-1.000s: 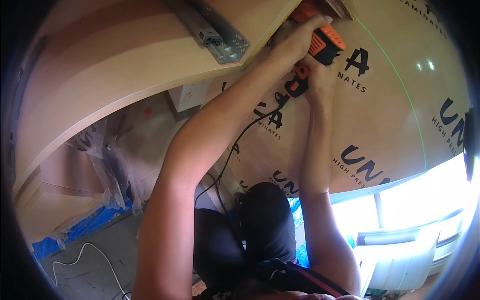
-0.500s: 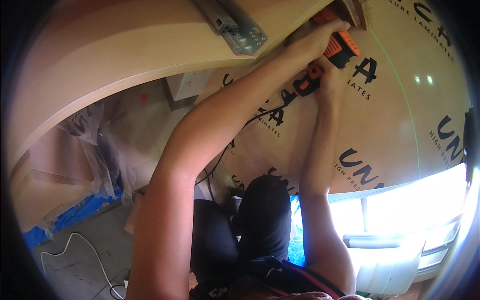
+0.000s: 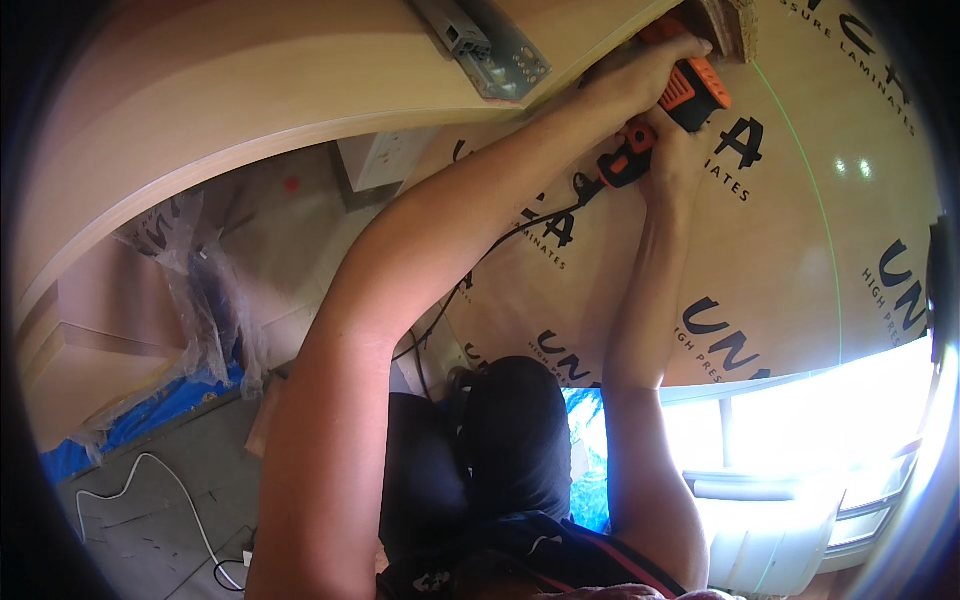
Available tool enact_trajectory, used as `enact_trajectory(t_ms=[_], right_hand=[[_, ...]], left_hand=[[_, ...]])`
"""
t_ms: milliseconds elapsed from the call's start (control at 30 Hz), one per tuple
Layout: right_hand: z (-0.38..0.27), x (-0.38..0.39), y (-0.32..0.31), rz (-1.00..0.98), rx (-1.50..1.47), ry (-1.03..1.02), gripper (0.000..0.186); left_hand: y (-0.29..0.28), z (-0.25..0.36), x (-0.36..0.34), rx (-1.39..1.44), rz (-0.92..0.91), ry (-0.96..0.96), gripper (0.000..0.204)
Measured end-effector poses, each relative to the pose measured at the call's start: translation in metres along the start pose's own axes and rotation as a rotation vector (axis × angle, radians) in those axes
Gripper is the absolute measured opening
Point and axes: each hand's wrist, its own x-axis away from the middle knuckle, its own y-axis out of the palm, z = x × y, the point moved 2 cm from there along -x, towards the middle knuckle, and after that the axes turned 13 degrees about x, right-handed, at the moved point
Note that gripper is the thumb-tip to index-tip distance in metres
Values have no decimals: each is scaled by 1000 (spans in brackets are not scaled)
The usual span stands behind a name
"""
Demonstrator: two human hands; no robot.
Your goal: The person drills holes into the interior side and upper frame of a wooden cabinet using two different electric drills, changing the drill bit by hand between uses.
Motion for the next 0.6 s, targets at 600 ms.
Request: enact_trajectory(t_ms=[600], right_hand=[[5, -5, -1, -12, 13, -73, 17]], left_hand=[[-4, -3, -5, 10, 16, 75, 50]])
